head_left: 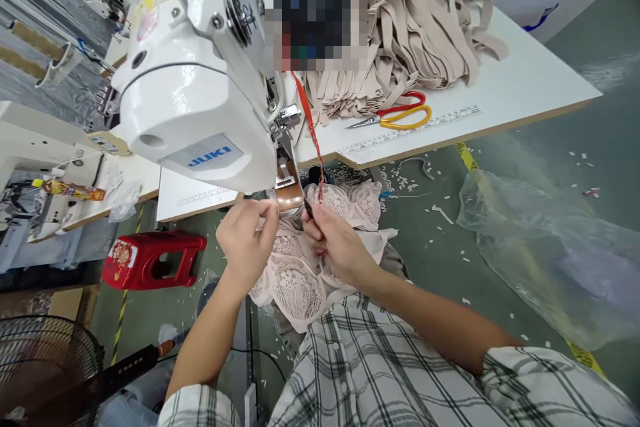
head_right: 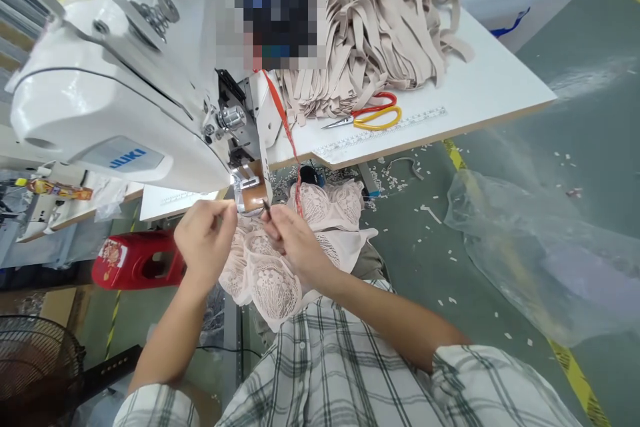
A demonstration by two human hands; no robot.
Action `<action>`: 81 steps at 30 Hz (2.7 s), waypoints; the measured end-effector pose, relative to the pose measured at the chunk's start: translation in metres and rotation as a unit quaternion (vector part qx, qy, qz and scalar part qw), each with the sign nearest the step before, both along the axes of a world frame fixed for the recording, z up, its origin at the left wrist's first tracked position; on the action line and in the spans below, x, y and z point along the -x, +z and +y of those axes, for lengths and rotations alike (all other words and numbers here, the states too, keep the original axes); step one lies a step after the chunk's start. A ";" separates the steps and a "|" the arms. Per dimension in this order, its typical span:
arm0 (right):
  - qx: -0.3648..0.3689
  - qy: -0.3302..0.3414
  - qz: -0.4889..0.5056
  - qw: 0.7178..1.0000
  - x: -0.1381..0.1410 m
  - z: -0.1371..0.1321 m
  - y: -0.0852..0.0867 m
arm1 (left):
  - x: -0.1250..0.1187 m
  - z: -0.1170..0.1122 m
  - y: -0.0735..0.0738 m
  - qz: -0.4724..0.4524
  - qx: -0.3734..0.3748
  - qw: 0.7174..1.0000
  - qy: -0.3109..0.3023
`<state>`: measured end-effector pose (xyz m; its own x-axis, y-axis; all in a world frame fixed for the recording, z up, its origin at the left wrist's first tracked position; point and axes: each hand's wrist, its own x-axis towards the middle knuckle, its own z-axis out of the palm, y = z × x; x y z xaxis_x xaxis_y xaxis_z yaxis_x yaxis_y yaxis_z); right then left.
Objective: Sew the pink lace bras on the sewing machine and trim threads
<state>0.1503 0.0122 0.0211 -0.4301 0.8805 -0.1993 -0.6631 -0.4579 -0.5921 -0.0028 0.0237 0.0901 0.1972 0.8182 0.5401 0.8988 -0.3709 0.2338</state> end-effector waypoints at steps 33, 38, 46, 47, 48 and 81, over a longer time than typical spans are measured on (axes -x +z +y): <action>-0.476 -0.223 -0.464 0.713 0.010 0.088 -0.005 | -0.002 0.024 -0.009 -0.101 0.055 0.984 0.134; -0.438 -0.028 -0.426 0.791 -0.026 0.053 0.007 | 0.013 0.009 -0.019 0.069 -0.083 0.990 -0.089; -0.058 0.105 -0.150 0.981 -0.110 0.036 -0.040 | 0.018 0.025 -0.016 0.105 -0.078 0.960 -0.247; -0.024 0.056 -0.153 0.986 -0.109 0.038 -0.043 | 0.017 0.026 -0.017 0.091 -0.082 0.965 -0.231; -0.007 0.020 -0.159 0.987 -0.104 0.039 -0.044 | 0.015 0.027 -0.018 0.074 -0.080 0.971 -0.212; -0.254 0.051 -0.744 0.616 -0.162 0.043 -0.168 | -0.019 0.029 -0.053 -0.015 -0.022 0.986 0.166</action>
<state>0.3127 0.0553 -0.1473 -0.1614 0.9755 -0.1495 0.8035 0.0420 -0.5938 0.0161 0.0526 0.0369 -0.0937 0.8100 0.5789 0.9650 -0.0691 0.2529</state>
